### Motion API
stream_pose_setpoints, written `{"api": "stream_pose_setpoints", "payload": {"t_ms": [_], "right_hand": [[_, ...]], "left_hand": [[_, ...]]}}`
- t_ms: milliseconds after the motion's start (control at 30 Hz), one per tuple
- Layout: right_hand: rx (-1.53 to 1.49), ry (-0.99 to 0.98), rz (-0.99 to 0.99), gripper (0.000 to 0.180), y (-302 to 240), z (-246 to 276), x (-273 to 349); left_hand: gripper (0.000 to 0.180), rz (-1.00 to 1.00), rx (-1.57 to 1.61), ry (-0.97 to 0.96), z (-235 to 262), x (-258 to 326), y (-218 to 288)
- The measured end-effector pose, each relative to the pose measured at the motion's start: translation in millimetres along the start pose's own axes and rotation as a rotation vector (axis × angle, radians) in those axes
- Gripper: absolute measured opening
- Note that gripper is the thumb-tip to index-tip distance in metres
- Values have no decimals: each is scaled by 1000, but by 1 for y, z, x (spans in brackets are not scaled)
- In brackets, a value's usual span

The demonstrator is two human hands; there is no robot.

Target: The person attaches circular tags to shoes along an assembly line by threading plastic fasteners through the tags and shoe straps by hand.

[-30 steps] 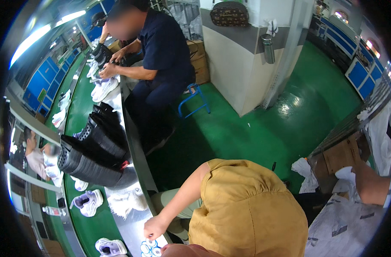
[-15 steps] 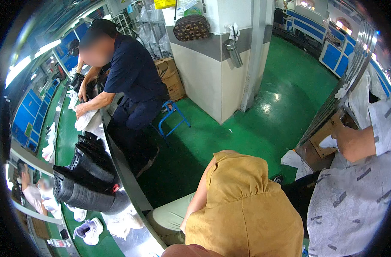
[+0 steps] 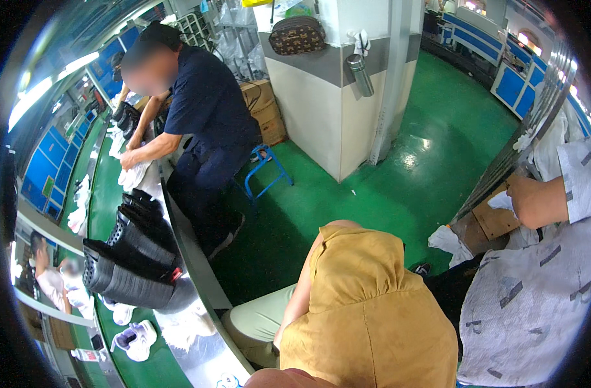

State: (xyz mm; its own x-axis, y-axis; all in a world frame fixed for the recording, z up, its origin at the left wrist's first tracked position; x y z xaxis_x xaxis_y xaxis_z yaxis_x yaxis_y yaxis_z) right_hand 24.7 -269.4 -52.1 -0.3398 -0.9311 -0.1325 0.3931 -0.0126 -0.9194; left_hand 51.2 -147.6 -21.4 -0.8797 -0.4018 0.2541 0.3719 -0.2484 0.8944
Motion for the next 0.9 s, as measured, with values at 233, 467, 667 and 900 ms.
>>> {"api": "stream_pose_setpoints", "payload": {"t_ms": [233,467,667,900], "right_hand": [[-2,-88,2,17,-11,-2,2],[-212,-336,-108,17,-12,-37,-2],[-263,-531,-247,20,-40,-35,-5],[-207,-584,-235,16,-28,-39,10]], "left_hand": [[32,188,6,-32,23,50,-64],[34,516,125,-50,41,185,-155],[35,552,362,-125,5,277,-188],[56,843,584,-373,-44,312,-136]]}}
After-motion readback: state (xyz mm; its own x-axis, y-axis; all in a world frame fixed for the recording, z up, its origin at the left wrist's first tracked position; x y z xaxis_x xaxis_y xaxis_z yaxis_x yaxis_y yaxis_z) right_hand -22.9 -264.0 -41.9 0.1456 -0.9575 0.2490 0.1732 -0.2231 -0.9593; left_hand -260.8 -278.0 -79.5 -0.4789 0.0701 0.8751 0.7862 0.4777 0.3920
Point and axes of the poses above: each hand's wrist, its own x-axis away from the middle knuckle, its own z-axis out of the back of the hand, y = z × x, the point moved 10 cm from there along -x, towards the middle knuckle, and after that the axes turned 14 degrees about y, right-handed, at the moved point
